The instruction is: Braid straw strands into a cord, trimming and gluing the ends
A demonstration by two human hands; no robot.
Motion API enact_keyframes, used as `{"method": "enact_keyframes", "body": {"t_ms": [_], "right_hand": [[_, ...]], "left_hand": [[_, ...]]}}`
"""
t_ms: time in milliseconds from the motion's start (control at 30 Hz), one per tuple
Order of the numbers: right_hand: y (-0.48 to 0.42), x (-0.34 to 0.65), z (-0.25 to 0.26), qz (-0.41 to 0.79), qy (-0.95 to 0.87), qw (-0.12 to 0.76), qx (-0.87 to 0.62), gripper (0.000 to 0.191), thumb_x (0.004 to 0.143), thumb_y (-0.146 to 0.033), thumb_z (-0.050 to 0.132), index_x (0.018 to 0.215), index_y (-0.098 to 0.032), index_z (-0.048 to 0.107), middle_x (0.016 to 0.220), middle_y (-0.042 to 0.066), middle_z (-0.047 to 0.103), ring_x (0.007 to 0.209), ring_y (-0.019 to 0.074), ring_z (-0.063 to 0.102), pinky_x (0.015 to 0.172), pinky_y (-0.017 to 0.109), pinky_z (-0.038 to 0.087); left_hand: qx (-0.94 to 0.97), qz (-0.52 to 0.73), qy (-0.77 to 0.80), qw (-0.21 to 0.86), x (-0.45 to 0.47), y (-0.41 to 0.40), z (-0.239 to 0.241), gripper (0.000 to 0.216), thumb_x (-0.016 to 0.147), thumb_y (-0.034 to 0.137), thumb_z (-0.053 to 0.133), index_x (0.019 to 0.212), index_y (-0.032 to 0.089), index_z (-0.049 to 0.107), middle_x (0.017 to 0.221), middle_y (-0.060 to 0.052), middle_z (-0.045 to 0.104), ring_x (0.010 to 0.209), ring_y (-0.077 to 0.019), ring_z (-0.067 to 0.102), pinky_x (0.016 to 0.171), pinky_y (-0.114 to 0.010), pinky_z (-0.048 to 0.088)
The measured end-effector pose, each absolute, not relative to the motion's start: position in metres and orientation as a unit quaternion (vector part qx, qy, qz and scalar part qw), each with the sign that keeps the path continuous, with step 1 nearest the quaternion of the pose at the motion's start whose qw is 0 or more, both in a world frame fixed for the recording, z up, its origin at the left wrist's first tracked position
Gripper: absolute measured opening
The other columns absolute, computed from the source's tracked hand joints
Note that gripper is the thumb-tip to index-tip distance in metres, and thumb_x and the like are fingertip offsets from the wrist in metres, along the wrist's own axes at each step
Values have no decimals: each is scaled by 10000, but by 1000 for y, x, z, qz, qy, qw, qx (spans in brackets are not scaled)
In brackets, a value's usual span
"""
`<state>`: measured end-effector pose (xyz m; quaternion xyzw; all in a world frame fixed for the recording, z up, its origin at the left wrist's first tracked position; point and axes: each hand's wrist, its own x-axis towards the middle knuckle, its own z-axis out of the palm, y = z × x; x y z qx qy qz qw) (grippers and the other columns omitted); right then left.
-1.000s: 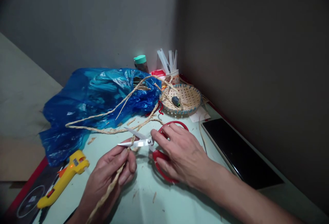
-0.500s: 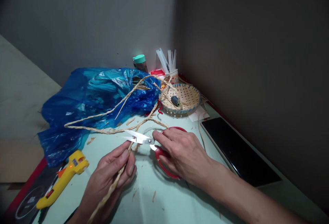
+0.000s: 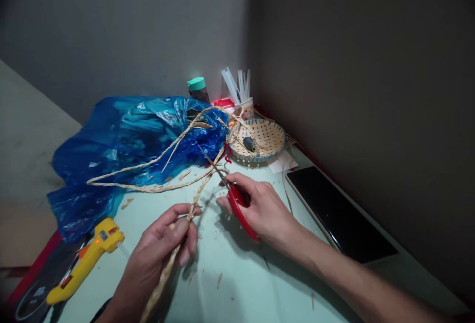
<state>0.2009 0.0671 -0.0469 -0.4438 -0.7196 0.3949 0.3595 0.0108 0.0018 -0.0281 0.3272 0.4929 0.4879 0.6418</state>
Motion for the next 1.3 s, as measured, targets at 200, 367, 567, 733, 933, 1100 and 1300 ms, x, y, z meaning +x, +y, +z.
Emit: {"method": "enact_keyframes", "body": {"t_ms": [200,367,567,733,933,1100,1300], "right_hand": [[66,197,-43,608,-558,395,-405,347,753,-371,795,1000,-225,601,757,-9,671,620,147,588,544,244,441],[64,194,-39,688,-466,416,-370,390,706,-290,851,999,-222,604,898,2,702,762,125,649,651,208,500],[58,191,-46,741,-425,421,-305,315,796,-245,787,1034,-224,582,944,13,680,646,87,605,585,204,495],[56,194,-47,739,-431,418,-306,317,795,-241,795,1035,-213,588,887,-2,674,668,82,617,594,181,490],[56,196,-44,712,-475,423,-297,318,811,-198,784,1040,-229,566,896,-30,701,767,75,663,712,168,517],[58,195,-41,688,-522,427,-266,267,822,-156,765,993,-228,574,881,-58,690,738,46,651,665,123,499],[59,195,-42,668,-547,426,-271,283,838,-189,748,1038,-240,553,941,-33,690,808,88,669,724,183,517]], "left_hand": [[349,494,518,605,15,-3,-29,139,824,288,683,856,158,647,704,-36,670,521,-77,460,499,-182,341],[342,465,512,636,14,-4,-34,163,816,322,686,860,170,646,688,-8,616,455,-45,324,441,-194,221],[374,424,542,622,16,-2,-37,230,808,387,702,789,165,642,566,49,479,437,-29,228,433,-203,130],[384,417,585,580,17,-3,-35,223,771,356,735,849,148,715,570,17,531,517,-70,386,472,-188,248],[365,428,526,638,14,0,-37,269,812,355,676,909,111,735,755,-92,725,465,-73,455,470,-214,308],[306,423,489,699,10,4,-40,202,866,308,641,865,127,732,731,-58,704,439,-34,419,457,-184,260],[295,438,479,701,5,1,-40,138,846,266,687,868,135,725,726,-53,703,435,-14,309,453,-172,225]]}}
